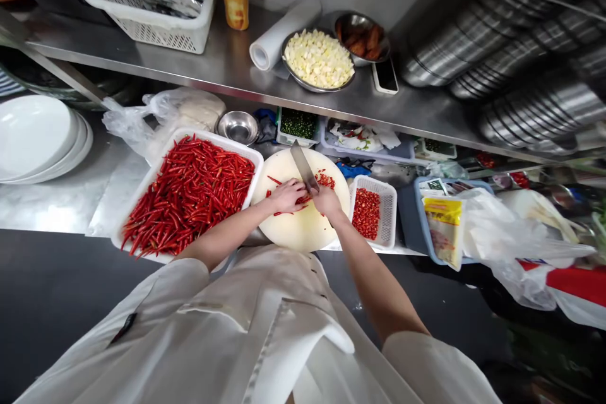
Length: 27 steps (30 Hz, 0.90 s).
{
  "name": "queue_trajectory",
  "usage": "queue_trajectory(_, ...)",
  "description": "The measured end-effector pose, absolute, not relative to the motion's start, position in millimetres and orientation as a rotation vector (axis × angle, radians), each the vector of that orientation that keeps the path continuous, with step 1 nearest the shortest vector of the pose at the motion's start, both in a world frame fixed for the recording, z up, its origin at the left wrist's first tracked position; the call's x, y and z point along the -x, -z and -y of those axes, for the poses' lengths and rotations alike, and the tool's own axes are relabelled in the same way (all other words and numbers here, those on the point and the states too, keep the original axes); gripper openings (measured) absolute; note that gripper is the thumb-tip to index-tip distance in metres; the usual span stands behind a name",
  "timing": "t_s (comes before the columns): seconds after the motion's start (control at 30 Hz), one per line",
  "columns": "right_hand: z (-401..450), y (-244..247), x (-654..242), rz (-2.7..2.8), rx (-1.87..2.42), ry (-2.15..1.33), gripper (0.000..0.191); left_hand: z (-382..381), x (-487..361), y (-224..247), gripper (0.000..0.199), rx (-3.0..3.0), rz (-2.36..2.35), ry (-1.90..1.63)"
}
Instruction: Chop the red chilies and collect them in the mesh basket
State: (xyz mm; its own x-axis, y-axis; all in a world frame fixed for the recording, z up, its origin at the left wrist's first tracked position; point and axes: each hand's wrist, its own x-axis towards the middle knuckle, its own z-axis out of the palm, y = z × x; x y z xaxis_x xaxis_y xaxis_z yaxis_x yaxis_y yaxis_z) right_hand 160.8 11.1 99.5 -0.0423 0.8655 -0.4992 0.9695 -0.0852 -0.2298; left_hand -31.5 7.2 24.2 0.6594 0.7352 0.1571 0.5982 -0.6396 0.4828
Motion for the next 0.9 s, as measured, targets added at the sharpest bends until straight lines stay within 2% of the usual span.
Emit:
queue_trajectory(0.17, -3.0, -87.7, -162.3, -1.94, -2.114, 0.81, 0.048, -4.2, 34.4, -23.9, 0.024, -2.481, -1.057, -0.496)
queue_trajectory(0.33, -18.5, -91.1, -163.4, -1.986, -2.099, 0.965, 0.039, -3.9, 39.7, -38.8, 0.029, -2.449, -1.083, -0.497)
queue_trajectory(0.43, -15.3, -97.3, -184.1, -2.044, -2.066, 1.021, 0.035, -2.3, 43.9, -45.5, 0.043, -2.394, -1.218, -0.569)
queue_trajectory(0.6, 7.1, -92.5, -230.0, -2.053, -2.057, 1.017, 0.032, 19.3, 31.9, -29.9, 0.084, -2.374, -1.419, -0.442)
queue_trajectory(0.9, 13.7, -93.4, -250.3, -2.035, -2.102, 0.845, 0.036, 9.2, -33.8, -18.2, 0.083, -2.441, -1.527, -0.287)
